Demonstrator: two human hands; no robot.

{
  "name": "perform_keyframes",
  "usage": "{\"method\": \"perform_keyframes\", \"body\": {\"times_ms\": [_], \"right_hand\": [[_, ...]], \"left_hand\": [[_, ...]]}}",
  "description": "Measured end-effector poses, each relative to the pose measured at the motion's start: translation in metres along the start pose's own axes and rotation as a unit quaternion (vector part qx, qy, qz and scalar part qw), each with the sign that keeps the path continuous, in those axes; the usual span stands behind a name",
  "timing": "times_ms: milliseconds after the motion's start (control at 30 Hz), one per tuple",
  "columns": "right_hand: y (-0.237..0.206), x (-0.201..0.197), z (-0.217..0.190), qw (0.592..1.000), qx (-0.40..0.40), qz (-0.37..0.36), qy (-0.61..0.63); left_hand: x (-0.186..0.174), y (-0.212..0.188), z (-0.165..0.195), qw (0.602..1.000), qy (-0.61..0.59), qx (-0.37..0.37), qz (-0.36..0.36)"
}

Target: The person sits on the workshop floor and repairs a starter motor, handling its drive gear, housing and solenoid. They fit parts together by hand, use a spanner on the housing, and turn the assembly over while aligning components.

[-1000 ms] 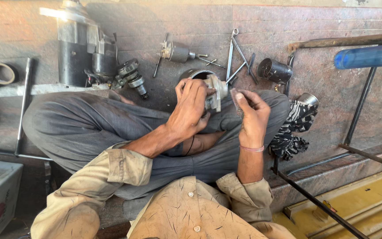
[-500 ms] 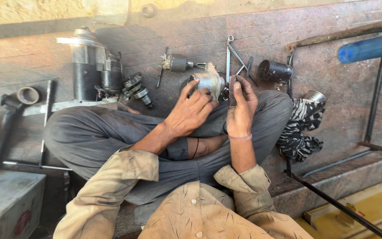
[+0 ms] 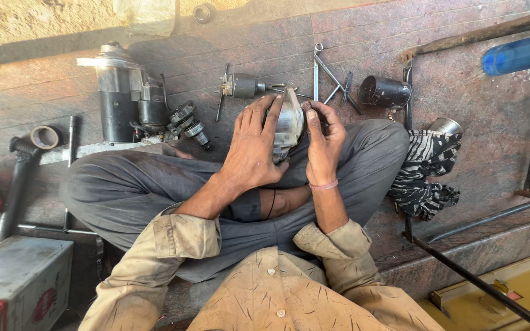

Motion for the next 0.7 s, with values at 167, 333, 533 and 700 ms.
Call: {"method": "perform_keyframes", "body": {"times_ms": [167, 333, 533, 700], "right_hand": [[-0.017, -0.005, -0.015, 0.999, 0.008, 0.038, -0.008], [-0.037, 0.006, -0.018, 0.975, -0.091, 0.075, -0.19], [-0.006, 0.011, -0.011, 0.976, -0.075, 0.073, -0.189], [-0.024, 0.006, -0.012, 0.97, -0.074, 0.083, -0.218]], "left_hand": [[0.0, 0.001, 0.006, 0.999, 0.043, -0.004, 0.002], [0.004, 0.005, 0.006, 0.996, 0.084, -0.025, -0.023], [0.004, 0.009, 0.008, 0.993, 0.115, -0.023, -0.026], [0.003, 0.013, 0.01, 0.991, 0.126, -0.038, -0.029]]}}
Point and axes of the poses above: each hand's wrist, its own y-axis towards the middle knuckle, its own x-axis out of the palm, z = x × y, the point moved 4 cm from there along y, towards the middle knuckle, and after that the axes turned 10 degrees about -y, right-handed, at the moved point
